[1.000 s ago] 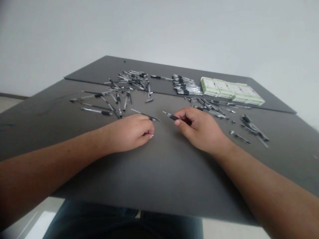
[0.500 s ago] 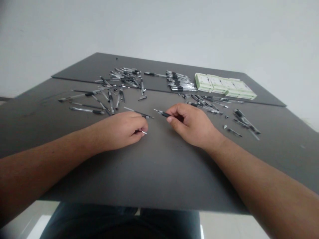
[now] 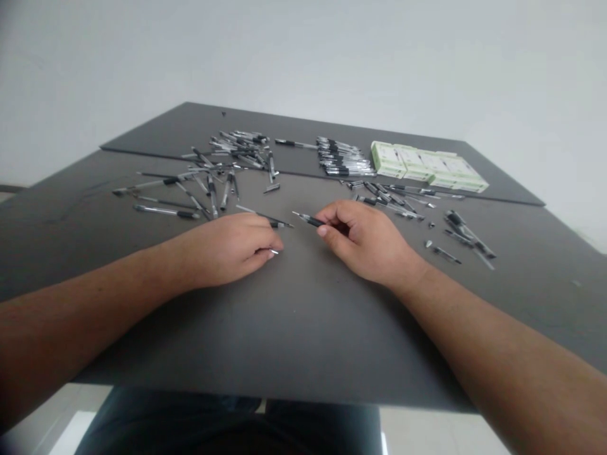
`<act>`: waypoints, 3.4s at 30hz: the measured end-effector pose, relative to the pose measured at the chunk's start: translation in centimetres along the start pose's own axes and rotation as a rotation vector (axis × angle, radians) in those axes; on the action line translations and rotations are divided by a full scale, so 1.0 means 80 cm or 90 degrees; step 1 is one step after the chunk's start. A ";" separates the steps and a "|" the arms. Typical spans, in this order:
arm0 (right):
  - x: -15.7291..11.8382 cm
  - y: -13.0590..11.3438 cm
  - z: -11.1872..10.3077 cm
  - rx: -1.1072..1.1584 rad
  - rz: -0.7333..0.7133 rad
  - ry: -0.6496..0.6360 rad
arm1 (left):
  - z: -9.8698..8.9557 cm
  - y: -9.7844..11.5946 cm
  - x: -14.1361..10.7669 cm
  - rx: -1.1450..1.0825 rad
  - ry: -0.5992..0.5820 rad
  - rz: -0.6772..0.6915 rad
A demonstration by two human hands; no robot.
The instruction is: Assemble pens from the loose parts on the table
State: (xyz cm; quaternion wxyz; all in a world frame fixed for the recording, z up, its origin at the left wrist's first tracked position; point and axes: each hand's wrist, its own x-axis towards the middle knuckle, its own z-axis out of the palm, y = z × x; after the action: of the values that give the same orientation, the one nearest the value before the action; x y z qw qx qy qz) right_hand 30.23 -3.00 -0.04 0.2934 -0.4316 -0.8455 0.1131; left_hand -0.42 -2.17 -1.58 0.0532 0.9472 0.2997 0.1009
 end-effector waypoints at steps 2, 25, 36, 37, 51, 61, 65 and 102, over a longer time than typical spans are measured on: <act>0.000 0.000 0.000 -0.001 0.001 -0.004 | 0.001 0.000 -0.001 0.003 -0.002 -0.003; 0.001 -0.012 0.003 0.029 -0.005 -0.042 | -0.021 0.019 0.003 -0.223 0.225 -0.232; -0.001 -0.025 0.009 0.030 -0.006 -0.059 | -0.004 0.024 0.015 -0.758 0.314 -0.317; -0.001 -0.027 0.010 0.030 -0.005 -0.061 | -0.004 0.026 0.016 -0.780 0.309 -0.326; -0.002 -0.033 0.011 0.018 -0.018 -0.045 | 0.001 0.029 0.012 -0.763 0.312 -0.309; -0.002 -0.036 0.012 0.013 -0.014 -0.052 | 0.002 0.026 0.009 -0.607 0.254 -0.291; -0.003 -0.037 0.011 -0.007 -0.020 -0.060 | 0.001 0.026 0.005 -0.503 0.251 -0.278; -0.005 -0.045 0.007 -0.026 -0.032 -0.092 | -0.010 0.035 -0.002 -0.301 0.267 -0.216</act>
State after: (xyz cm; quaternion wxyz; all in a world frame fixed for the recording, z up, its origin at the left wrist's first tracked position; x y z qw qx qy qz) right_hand 27.72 -5.47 0.93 0.2255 -0.4067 -0.8772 0.1195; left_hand 0.84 -4.47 -0.40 0.2240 0.8040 0.4257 0.3494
